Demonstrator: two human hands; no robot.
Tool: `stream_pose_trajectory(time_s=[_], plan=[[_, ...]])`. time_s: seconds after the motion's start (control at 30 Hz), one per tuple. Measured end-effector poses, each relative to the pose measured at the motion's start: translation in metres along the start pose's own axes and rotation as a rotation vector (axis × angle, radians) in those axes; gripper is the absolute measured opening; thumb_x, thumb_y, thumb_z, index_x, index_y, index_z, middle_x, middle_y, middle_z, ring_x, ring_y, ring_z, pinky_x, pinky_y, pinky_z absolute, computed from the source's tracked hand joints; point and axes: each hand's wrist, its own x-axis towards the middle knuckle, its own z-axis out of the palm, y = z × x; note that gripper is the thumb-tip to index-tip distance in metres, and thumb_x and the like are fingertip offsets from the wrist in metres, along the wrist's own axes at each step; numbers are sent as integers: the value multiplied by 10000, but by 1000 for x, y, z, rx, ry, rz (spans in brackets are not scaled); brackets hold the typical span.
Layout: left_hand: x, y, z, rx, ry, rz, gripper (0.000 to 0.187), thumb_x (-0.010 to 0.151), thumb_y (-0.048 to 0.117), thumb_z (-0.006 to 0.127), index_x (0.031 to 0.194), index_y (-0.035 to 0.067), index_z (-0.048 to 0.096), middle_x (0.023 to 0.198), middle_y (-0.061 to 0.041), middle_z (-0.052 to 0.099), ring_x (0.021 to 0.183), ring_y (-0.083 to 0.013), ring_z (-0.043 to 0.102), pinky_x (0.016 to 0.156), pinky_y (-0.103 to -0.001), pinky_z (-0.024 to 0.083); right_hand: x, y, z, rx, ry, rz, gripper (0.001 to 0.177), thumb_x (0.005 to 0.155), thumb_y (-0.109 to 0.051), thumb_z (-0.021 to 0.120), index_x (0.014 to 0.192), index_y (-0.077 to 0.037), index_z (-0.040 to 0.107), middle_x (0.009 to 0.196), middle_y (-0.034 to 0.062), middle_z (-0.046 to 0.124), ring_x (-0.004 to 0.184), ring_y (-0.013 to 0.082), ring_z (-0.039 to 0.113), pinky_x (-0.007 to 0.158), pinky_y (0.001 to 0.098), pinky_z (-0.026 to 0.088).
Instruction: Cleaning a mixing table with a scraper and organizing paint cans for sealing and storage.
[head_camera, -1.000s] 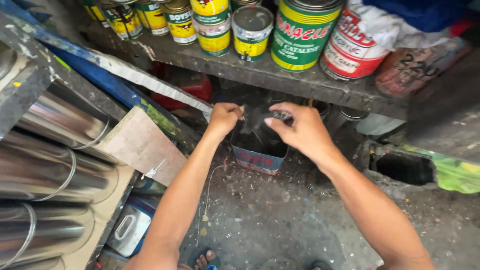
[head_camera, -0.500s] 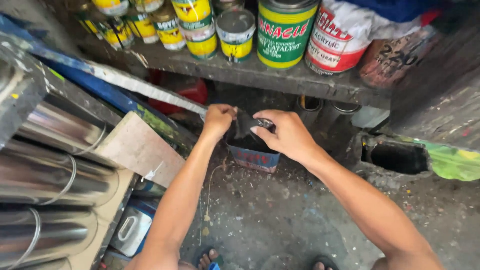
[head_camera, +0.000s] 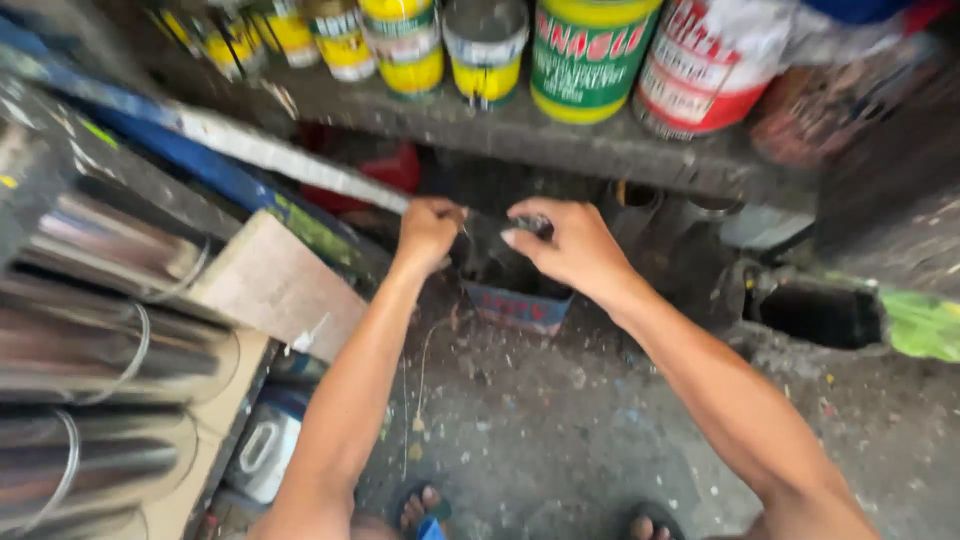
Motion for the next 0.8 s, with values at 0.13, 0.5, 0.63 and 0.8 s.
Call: stream_pose_trajectory(time_s=[0.13, 0.5, 0.63, 0.8], plan=[[7, -32, -15, 101, 33, -26, 187, 811, 211, 718, 927, 103, 818, 976, -177, 775, 1077, -399, 706, 900, -476, 554, 13, 87, 73, -89, -87, 45, 309, 865, -288, 734, 1147, -171, 780, 1016, 153, 789, 975, 379, 748, 847, 517, 591], [19, -65, -7, -119, 49, -30, 244, 725, 186, 825, 958, 113, 830, 1004, -175, 778, 1065, -362, 715, 885, -439, 560, 23, 86, 73, -92, -134, 163, 326, 863, -269, 726, 1147, -118, 777, 1038, 203, 775, 978, 411, 742, 829, 506, 600], [24, -65, -8, -141, 42, -20, 240, 710, 168, 826, 944, 111, 830, 1012, -185, 776, 1075, -360, 709, 878, -449, 556, 18, 94, 69, -154, -179, 243, 376, 824, -299, 748, 1167, -148, 780, 1047, 182, 780, 961, 366, 755, 880, 511, 600], [23, -73, -2, -133, 70, -29, 196, 730, 145, 805, 921, 110, 827, 935, -166, 780, 1027, -333, 730, 842, -415, 566, 23, 68, 72, -238, -182, 161, 339, 871, -326, 726, 1159, -156, 775, 1073, 162, 782, 1038, 402, 733, 918, 529, 584]])
